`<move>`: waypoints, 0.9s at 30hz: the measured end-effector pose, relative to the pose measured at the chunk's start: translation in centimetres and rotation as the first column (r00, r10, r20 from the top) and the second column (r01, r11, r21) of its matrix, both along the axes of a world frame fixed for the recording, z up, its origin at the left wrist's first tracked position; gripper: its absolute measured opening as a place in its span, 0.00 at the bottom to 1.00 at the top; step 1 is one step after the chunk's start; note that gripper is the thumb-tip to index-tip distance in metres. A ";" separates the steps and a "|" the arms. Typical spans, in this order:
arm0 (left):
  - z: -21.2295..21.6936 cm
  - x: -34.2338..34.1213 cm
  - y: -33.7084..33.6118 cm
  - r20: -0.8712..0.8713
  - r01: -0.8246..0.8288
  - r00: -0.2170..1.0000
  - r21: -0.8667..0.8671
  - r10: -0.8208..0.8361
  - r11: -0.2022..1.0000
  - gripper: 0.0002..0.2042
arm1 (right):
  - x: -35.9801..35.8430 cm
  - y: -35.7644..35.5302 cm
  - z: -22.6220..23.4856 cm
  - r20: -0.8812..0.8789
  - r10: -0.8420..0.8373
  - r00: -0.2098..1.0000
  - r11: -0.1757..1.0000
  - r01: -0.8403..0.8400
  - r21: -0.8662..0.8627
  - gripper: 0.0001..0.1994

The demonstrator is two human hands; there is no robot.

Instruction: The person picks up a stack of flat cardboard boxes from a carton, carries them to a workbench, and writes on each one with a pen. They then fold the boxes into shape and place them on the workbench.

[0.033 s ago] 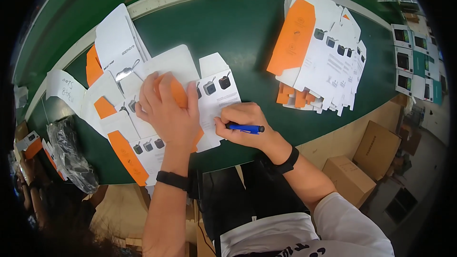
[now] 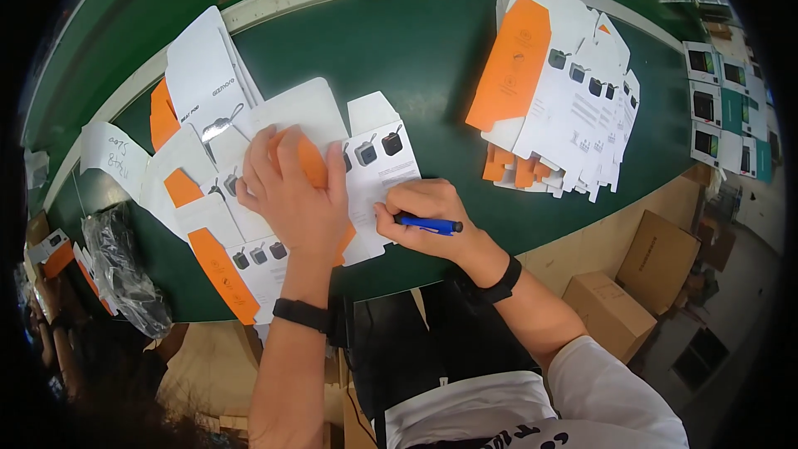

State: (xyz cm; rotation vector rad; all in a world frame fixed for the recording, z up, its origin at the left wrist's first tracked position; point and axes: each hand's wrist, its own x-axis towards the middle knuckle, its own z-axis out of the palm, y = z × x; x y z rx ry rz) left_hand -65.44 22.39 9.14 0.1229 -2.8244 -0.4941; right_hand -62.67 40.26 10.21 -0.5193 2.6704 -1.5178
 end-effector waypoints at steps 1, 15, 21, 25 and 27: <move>0.1 0.0 0.0 0.000 0.001 1.000 0.001 -0.001 1.000 0.22 | 0.3 0.0 0.4 0.054 -0.055 0.997 0.998 0.057 -0.029 0.13; 0.8 0.2 -0.3 -0.024 0.013 1.000 0.174 -0.009 0.985 0.19 | -0.6 -3.1 4.1 0.122 -0.551 0.825 0.834 0.545 0.086 0.18; 3.1 4.2 -4.7 -0.135 -0.095 0.981 0.296 0.140 0.951 0.22 | -0.3 1.7 11.4 0.078 -0.600 0.796 0.797 0.603 -0.036 0.16; 4.2 9.9 -10.7 0.127 -0.475 0.860 -0.159 0.495 0.866 0.33 | -2.6 10.6 13.4 -0.217 -0.709 0.671 0.686 0.727 0.004 0.11; 4.5 12.0 -11.5 0.244 -0.497 0.839 -0.022 0.486 0.868 0.37 | -2.4 13.2 12.6 -0.455 -0.690 0.562 0.635 0.772 -0.009 0.09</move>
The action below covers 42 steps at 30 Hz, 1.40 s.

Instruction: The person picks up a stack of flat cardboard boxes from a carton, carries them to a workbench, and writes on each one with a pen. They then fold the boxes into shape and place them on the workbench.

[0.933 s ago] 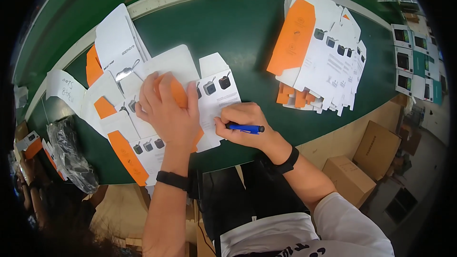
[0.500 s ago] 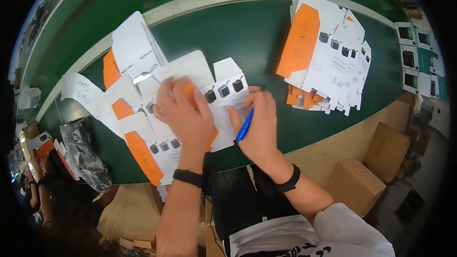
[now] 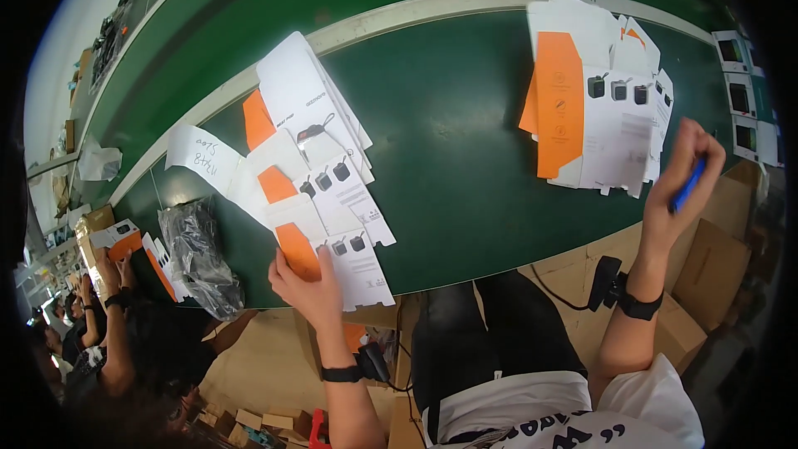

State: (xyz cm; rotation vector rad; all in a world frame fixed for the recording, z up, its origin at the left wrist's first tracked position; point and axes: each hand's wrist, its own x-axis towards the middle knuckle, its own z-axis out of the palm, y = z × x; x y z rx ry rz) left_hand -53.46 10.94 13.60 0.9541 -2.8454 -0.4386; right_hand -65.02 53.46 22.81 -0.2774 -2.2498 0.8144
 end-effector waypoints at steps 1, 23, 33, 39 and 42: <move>0.0 0.3 0.2 0.036 -0.032 0.999 0.184 0.026 0.982 0.40 | 0.8 0.3 -0.8 -0.001 -0.005 1.000 1.000 0.005 0.009 0.09; -4.4 -8.2 10.9 -0.239 0.462 0.857 -0.036 -0.457 0.886 0.22 | 2.1 -13.3 -11.6 0.346 0.751 0.563 0.645 -0.511 -0.568 0.17; -5.0 -8.0 10.9 -0.251 0.453 0.857 -0.047 -0.450 0.890 0.22 | 2.3 -13.6 -13.1 0.260 0.780 0.569 0.626 -0.700 -0.345 0.17; -4.8 -8.1 10.5 -0.222 0.455 0.862 -0.061 -0.456 0.889 0.23 | 3.4 -13.8 -13.1 0.117 0.594 0.796 0.742 -0.486 -0.462 0.09; -4.1 -8.3 10.6 -0.276 0.434 0.865 -0.007 -0.419 0.901 0.26 | 3.7 -13.2 -12.7 0.229 0.471 0.852 0.855 -0.377 -0.357 0.07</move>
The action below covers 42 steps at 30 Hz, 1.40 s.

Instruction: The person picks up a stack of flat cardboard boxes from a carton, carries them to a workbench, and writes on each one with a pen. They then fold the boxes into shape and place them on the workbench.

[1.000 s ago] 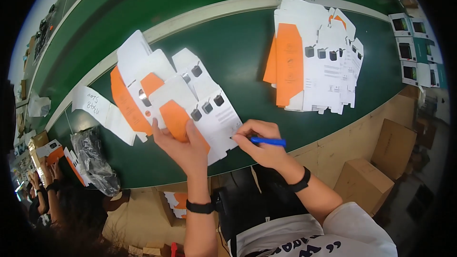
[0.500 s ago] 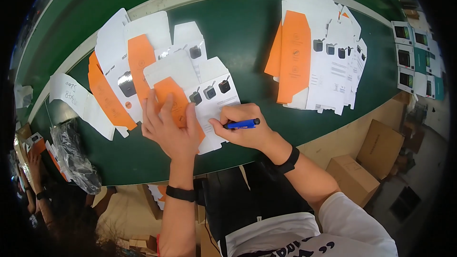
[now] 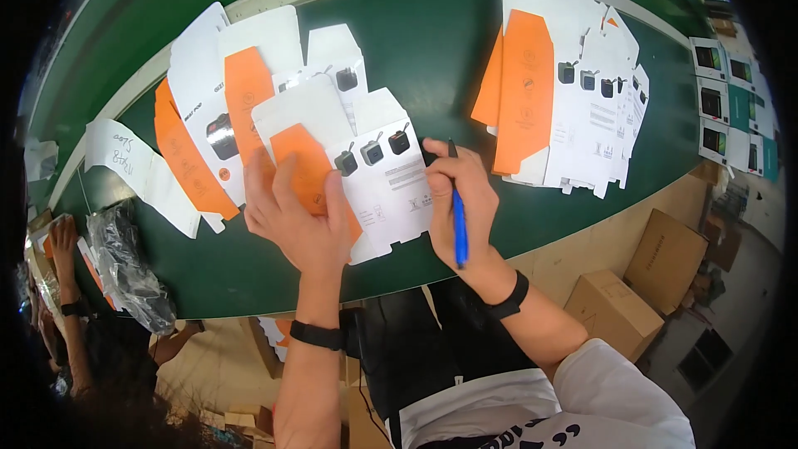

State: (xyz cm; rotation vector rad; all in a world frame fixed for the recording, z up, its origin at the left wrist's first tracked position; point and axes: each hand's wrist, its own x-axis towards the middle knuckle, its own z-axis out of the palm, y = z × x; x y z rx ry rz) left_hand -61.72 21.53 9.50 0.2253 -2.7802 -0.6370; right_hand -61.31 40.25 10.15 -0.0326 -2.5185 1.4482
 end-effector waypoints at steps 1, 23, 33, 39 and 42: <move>0.2 0.1 0.1 -0.010 0.003 1.000 -0.006 -0.003 1.000 0.26 | 0.4 -0.6 0.9 0.102 -0.054 0.993 0.998 0.049 0.044 0.07; -0.2 0.5 -0.3 -0.051 0.193 0.980 0.051 -0.190 0.980 0.16 | -2.3 0.6 9.0 0.239 0.075 0.968 0.900 0.037 -0.434 0.11; 0.4 0.3 0.1 0.065 0.253 0.965 0.040 -0.255 0.967 0.17 | -6.0 -2.2 0.4 0.139 0.304 0.943 0.946 -0.280 -0.165 0.16; 0.3 0.2 -0.2 0.112 0.264 0.956 0.083 -0.273 0.961 0.17 | -6.1 -2.2 -0.2 0.107 0.294 0.950 0.954 -0.285 -0.088 0.15; 0.2 0.1 -0.1 0.101 0.265 0.956 0.096 -0.274 0.959 0.17 | -6.3 -2.1 -0.1 0.080 0.286 0.955 0.958 -0.284 -0.042 0.15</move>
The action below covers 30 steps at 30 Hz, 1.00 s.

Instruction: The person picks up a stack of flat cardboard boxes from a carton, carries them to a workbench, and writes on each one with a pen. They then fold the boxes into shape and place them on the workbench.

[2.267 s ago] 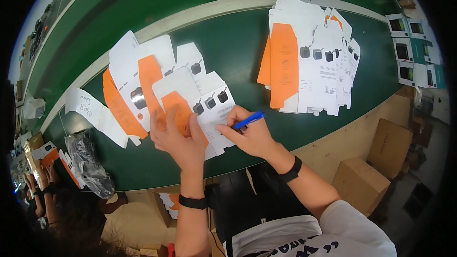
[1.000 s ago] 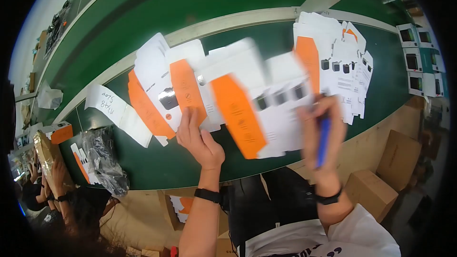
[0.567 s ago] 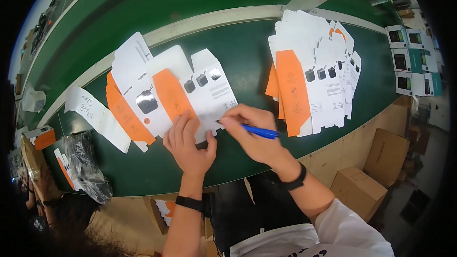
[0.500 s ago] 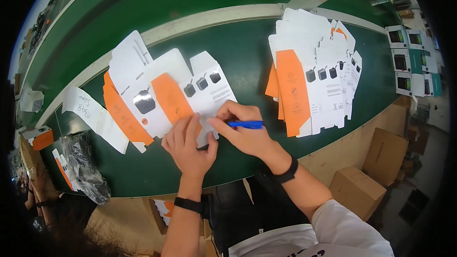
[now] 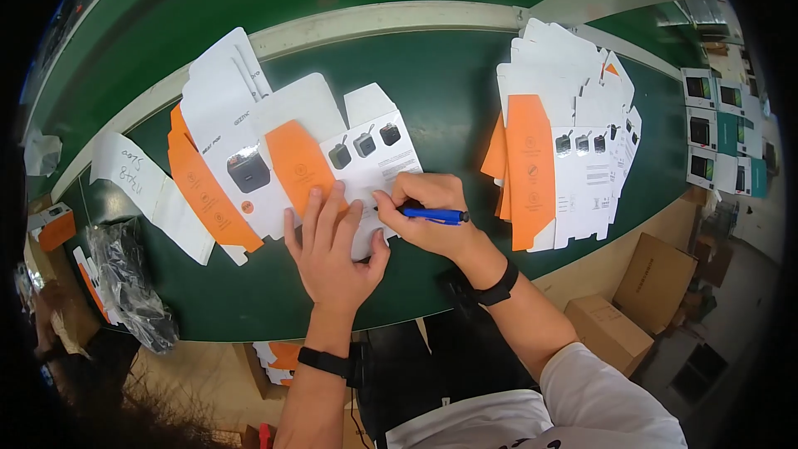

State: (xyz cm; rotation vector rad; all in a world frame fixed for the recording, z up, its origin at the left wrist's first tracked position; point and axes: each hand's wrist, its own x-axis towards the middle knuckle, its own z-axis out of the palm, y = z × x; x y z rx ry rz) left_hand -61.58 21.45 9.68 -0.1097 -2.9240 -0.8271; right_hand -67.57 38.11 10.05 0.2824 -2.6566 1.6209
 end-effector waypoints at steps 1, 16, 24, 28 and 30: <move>0.0 0.0 0.0 0.003 0.001 1.000 0.001 -0.001 1.000 0.17 | 0.0 0.3 0.0 -0.020 0.031 0.999 0.999 -0.031 0.022 0.15; 0.0 -0.1 0.3 -0.050 -0.037 0.998 0.054 0.040 0.998 0.26 | -0.6 -1.6 2.2 0.126 -0.347 0.930 0.915 0.364 -0.171 0.12; 0.2 0.4 -0.3 -0.093 -0.388 0.912 0.126 0.400 0.913 0.34 | 0.3 9.5 14.0 -0.072 -0.533 0.843 0.846 0.531 -0.043 0.13; -0.1 1.1 -0.6 -0.018 -0.360 0.933 -0.013 0.359 0.933 0.33 | 0.1 12.2 16.0 -0.405 -0.661 0.632 0.687 0.727 0.012 0.08; 0.0 2.3 -0.3 0.080 -0.196 0.978 0.033 0.193 0.980 0.33 | 0.9 11.8 14.8 -0.285 -0.651 0.704 0.751 0.652 -0.106 0.12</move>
